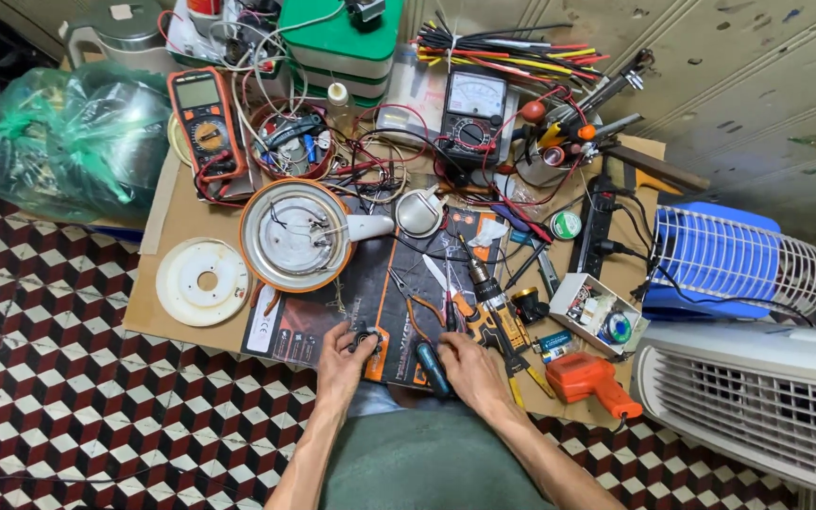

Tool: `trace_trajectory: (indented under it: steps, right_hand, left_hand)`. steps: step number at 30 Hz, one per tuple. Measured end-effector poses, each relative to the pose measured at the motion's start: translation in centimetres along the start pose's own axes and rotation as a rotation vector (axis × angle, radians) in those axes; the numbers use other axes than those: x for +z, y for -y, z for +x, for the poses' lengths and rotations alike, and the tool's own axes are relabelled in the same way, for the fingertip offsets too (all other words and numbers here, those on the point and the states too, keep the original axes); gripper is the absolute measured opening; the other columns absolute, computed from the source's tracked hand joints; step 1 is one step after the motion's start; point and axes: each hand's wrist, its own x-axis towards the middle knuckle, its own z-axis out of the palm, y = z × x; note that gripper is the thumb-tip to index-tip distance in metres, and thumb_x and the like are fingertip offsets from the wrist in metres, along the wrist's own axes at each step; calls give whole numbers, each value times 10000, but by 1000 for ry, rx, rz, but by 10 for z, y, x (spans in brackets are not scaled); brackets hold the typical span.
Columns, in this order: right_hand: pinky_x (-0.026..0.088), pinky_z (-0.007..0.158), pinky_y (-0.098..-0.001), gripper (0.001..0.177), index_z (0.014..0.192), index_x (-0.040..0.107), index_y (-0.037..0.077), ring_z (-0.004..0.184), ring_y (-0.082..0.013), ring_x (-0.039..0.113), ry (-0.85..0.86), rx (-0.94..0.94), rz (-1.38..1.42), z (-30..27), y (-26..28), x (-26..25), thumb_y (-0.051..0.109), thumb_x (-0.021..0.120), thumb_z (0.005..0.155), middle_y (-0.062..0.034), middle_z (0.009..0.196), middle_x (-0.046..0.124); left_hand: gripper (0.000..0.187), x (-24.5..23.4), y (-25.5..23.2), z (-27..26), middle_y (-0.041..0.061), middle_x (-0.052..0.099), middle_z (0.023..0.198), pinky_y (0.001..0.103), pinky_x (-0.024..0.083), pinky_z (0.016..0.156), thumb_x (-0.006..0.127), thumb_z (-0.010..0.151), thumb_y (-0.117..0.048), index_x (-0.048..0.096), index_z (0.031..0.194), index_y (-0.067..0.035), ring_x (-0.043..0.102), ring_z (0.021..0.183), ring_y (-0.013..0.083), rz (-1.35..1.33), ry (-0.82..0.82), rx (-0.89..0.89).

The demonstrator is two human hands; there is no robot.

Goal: The person works on a disassembled electric kettle, using pliers to strip and adjust wires on a small black component. They then place the component into the kettle's base and connect wires to the heating element terminals, securing them with pliers.

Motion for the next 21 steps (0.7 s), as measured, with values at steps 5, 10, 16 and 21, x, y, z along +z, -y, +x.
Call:
trace_trajectory:
  steps: [5, 10, 16, 21]
  right_hand:
    - [546, 882, -420, 357, 1190, 683, -7, 970, -336, 713, -104, 46, -76, -1, -28, 0, 230, 586, 942, -203, 1081, 724]
    - [552, 866, -430, 334, 1156, 681, -17, 977, -364, 715, -170, 108, -5, 18, -34, 6, 211, 602, 926, -214, 1084, 715]
    - [531, 823, -512, 310, 1131, 642, -26, 945, -443, 674, -262, -62, -179, 68, -34, 21, 217, 627, 939, -260, 1042, 693]
    - [537, 791, -558, 326, 1093, 583, 8, 897, -463, 677, -234, 104, -415, 94, -22, 32, 270, 676, 924, -261, 1030, 691]
  left_hand:
    - [630, 13, 17, 24, 154, 647, 1215, 312, 541, 908, 831, 779, -273, 587, 1291, -1, 673, 1057, 191, 341, -57, 66]
    - [567, 26, 28, 37, 167, 672, 1146, 326, 552, 855, 863, 759, -329, 660, 1173, 0, 684, 972, 230, 461, -144, 54]
    - [504, 19, 7, 18, 195, 693, 1130, 423, 518, 911, 753, 936, -395, 628, 1241, -15, 679, 1029, 339, 740, -184, 27]
    - [504, 15, -17, 1, 213, 609, 1224, 454, 487, 986, 762, 862, -229, 586, 1283, -15, 587, 1160, 391, 897, -94, 420]
